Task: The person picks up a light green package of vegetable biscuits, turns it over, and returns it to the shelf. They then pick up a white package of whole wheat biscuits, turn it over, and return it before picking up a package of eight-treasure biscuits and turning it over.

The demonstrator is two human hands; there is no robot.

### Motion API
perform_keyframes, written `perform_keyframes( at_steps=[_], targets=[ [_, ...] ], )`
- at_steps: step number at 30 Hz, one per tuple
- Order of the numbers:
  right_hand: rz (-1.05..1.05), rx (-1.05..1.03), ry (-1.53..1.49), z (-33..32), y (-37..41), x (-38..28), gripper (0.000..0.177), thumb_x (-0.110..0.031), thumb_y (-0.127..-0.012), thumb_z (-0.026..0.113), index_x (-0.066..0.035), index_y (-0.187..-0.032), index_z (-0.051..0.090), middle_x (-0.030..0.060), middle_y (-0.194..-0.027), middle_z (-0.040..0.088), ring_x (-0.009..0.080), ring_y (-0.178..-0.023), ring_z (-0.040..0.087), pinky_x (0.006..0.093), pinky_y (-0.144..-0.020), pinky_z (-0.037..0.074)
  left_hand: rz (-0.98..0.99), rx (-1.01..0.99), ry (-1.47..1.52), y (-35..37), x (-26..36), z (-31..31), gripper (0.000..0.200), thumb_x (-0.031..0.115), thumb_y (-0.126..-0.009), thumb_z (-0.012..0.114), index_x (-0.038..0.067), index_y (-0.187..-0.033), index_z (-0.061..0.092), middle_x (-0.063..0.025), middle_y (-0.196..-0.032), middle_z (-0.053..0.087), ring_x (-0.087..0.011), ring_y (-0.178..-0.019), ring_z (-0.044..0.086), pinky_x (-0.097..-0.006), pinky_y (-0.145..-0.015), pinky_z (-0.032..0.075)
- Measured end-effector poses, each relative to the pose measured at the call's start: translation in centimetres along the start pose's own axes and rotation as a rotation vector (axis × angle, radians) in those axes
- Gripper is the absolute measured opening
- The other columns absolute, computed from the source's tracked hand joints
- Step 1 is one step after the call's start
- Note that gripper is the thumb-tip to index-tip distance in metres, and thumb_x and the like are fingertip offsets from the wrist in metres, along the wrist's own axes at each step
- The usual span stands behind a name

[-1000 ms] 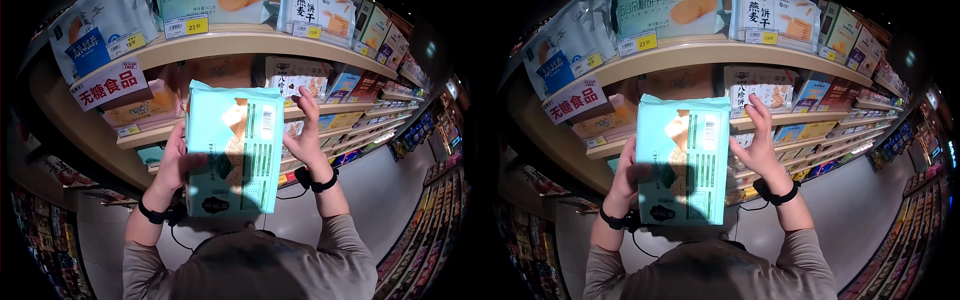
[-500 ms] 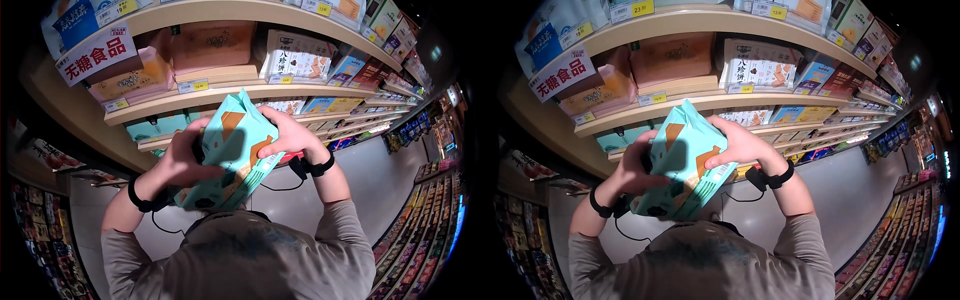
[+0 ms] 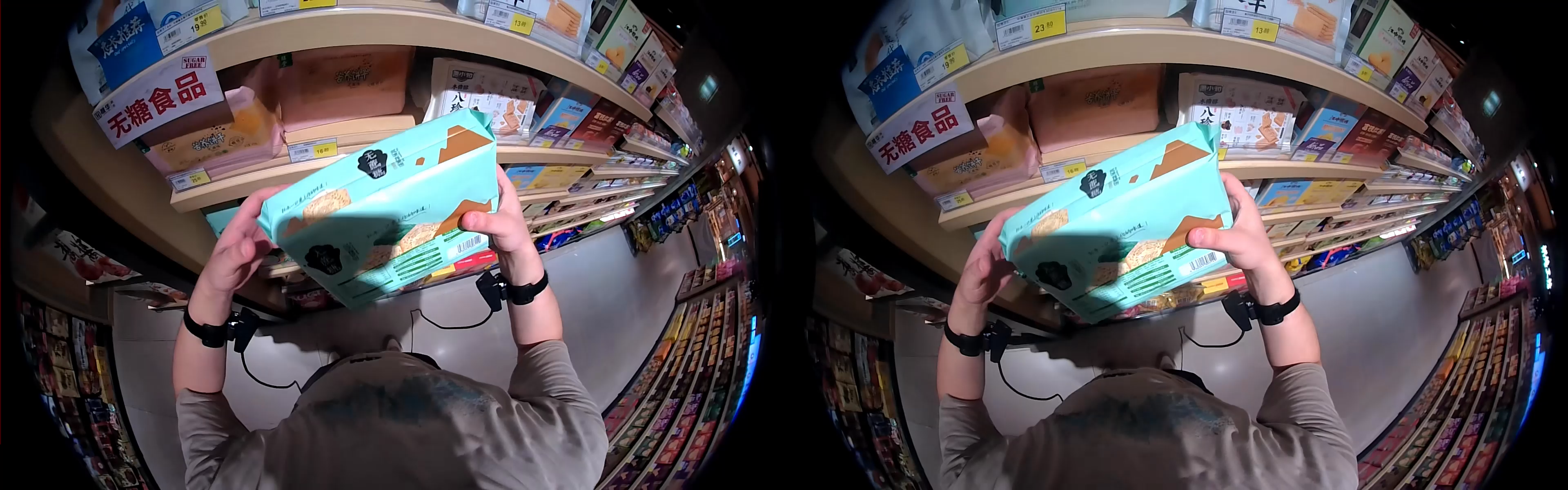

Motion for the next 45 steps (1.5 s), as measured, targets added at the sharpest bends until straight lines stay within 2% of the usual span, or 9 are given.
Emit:
perform_keyframes(
  at_steps=[3, 5, 7, 13, 24, 35, 40, 42, 45],
  targets=[
    [-0.023, 0.057, -0.088, -0.3, -0.1, -0.3, 0.081, -0.024, -0.065, 0.084, 0.003, -0.129, 0.043, 0.0112, -0.115, 0.058, 0.0184, -0.105, 0.057, 0.0311, -0.093, 0.044, 0.032, -0.019, 0.094, 0.3, -1.6, 0.7, 0.108, 0.057, -0.068, 0.076, 0.005, -0.144, 0.020, -0.0157, -0.139, 0.039, -0.0261, -0.129, 0.039, -0.0382, -0.105, 0.030],
    [0.002, 0.122, -0.215, -0.2, 0.0, 0.1, 0.077, -0.022, -0.067, 0.083, 0.003, -0.129, 0.044, 0.0116, -0.114, 0.059, 0.0178, -0.105, 0.057, 0.0311, -0.090, 0.046, 0.067, 0.008, 0.099, 0.1, -2.6, 1.6, 0.110, 0.043, -0.062, 0.084, 0.007, -0.144, 0.020, -0.0117, -0.141, 0.036, -0.0254, -0.131, 0.034, -0.0378, -0.109, 0.023],
    [-0.016, 0.126, -0.236, 0.2, 0.2, 0.3, 0.069, -0.019, -0.072, 0.079, 0.002, -0.128, 0.044, 0.0118, -0.114, 0.059, 0.0178, -0.103, 0.058, 0.0310, -0.088, 0.048, 0.106, 0.114, 0.049, 0.1, -3.1, 2.0, 0.103, 0.027, -0.062, 0.083, 0.008, -0.144, 0.023, -0.0098, -0.138, 0.039, -0.0235, -0.129, 0.036, -0.0362, -0.109, 0.025],
    [0.102, 0.237, -0.279, 1.1, 1.7, 1.8, 0.064, -0.015, -0.077, 0.076, 0.003, -0.128, 0.042, 0.0139, -0.115, 0.059, 0.0195, -0.100, 0.061, 0.0315, -0.086, 0.051, 0.022, 0.337, -0.097, -0.4, -3.8, 2.3, 0.081, 0.004, -0.065, 0.070, 0.006, -0.136, 0.032, -0.0080, -0.126, 0.049, -0.0187, -0.118, 0.046, -0.0337, -0.100, 0.037],
    [0.171, 0.284, -0.332, 1.4, 4.1, 4.2, 0.063, -0.021, -0.087, 0.066, 0.002, -0.137, 0.034, 0.0140, -0.124, 0.053, 0.0189, -0.111, 0.054, 0.0318, -0.091, 0.047, 0.130, 0.358, 0.150, -0.3, -4.2, 3.6, 0.070, 0.011, -0.074, 0.067, 0.003, -0.134, 0.033, -0.0098, -0.120, 0.052, -0.0195, -0.111, 0.052, -0.0340, -0.095, 0.042],
    [0.211, 0.314, -0.267, 1.1, 5.9, 4.0, 0.068, -0.025, -0.087, 0.064, 0.003, -0.139, 0.029, 0.0167, -0.127, 0.050, 0.0208, -0.114, 0.051, 0.0330, -0.095, 0.043, 0.107, 0.372, 0.192, 0.3, -4.9, 5.0, 0.070, 0.013, -0.076, 0.065, 0.002, -0.136, 0.031, -0.0107, -0.124, 0.050, -0.0199, -0.114, 0.050, -0.0344, -0.098, 0.040],
    [0.188, 0.249, -0.288, 1.6, 5.9, 3.4, 0.074, -0.028, -0.086, 0.064, 0.002, -0.142, 0.026, 0.0163, -0.131, 0.047, 0.0219, -0.119, 0.048, 0.0341, -0.099, 0.039, 0.108, 0.406, 0.133, 0.7, -3.7, 5.6, 0.077, 0.023, -0.073, 0.069, 0.002, -0.136, 0.031, -0.0107, -0.125, 0.050, -0.0192, -0.115, 0.049, -0.0336, -0.099, 0.038],
    [0.149, 0.228, -0.216, 1.6, 5.9, 2.9, 0.080, -0.037, -0.083, 0.063, 0.002, -0.143, 0.026, 0.0163, -0.133, 0.047, 0.0235, -0.118, 0.052, 0.0333, -0.097, 0.043, 0.120, 0.417, 0.124, 1.0, -3.8, 5.4, 0.077, 0.025, -0.072, 0.068, 0.002, -0.136, 0.032, -0.0106, -0.124, 0.050, -0.0193, -0.114, 0.049, -0.0334, -0.098, 0.038],
    [0.139, 0.190, -0.248, 1.6, 5.7, 2.6, 0.083, -0.039, -0.081, 0.064, 0.002, -0.143, 0.026, 0.0163, -0.134, 0.046, 0.0235, -0.120, 0.050, 0.0332, -0.098, 0.041, 0.143, 0.421, 0.127, 1.1, -3.6, 5.5, 0.075, 0.027, -0.073, 0.068, 0.002, -0.134, 0.034, -0.0105, -0.124, 0.051, -0.0196, -0.114, 0.050, -0.0332, -0.098, 0.039]
  ],
)
Point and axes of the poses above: each hand's wrist, its own y-axis away from the middle knuckle, its own z-axis out of the palm, x = y × z, the point moved 7 cm from there along -y, towards the middle knuckle
